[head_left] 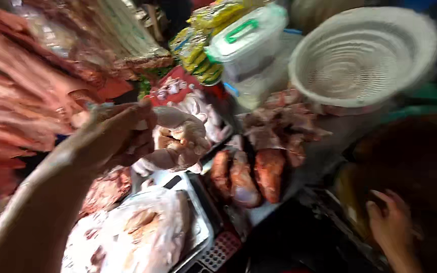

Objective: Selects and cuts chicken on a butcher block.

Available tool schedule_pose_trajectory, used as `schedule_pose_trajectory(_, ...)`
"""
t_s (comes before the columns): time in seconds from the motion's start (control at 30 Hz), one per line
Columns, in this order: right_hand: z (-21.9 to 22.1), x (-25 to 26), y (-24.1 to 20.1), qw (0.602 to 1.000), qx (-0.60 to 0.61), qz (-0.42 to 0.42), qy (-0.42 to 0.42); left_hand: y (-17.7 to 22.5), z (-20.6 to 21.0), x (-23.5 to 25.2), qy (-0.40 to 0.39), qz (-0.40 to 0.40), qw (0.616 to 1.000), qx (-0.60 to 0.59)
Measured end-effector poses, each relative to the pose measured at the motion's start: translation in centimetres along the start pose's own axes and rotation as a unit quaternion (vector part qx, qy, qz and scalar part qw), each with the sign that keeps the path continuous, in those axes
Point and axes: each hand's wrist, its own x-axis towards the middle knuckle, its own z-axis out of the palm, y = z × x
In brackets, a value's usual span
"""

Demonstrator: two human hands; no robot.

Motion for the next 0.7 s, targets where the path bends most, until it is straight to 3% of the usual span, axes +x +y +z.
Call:
schedule_pose_trajectory(0.07,-5.2,-3.0,3.8,0.998,-0.022,0.029,0.051,0.9,3.5,0.3,-0.103,0.034,0.99,-0.092)
schedule_pose_trajectory(0.2,-14.5,-7.0,11.2,0.979,-0.113,0.091,0.14,5.7,17.5,-0.4,-0.145,0.046,0.965,-0.211)
schedule_pose_trajectory(0.33,-20.5,-8.2,15.1,0.972,-0.098,0.121,0.176,8.2,31.3,-1.7,-0.193,0.067,0.924,-0.323)
schedule_pose_trajectory(0.47,-24.3,-7.9,16.4,0.966,-0.054,0.152,0.203,4.3,44.8,-2.8,-0.197,-0.017,0.875,-0.442)
schedule_pose_trajectory(0.57,-24.6,-7.8,18.0,0.97,-0.059,0.15,0.181,-1.5,53.8,-3.4,-0.165,-0.137,0.872,-0.439)
schedule_pose_trajectory(0.63,-24.2,-7.3,19.0,0.974,-0.095,0.143,0.149,-5.1,57.1,-4.3,-0.147,-0.188,0.876,-0.419)
schedule_pose_trajectory(0.7,-24.3,-5.9,19.5,0.97,-0.131,0.141,0.148,-6.2,57.1,-5.4,-0.162,-0.176,0.888,-0.392)
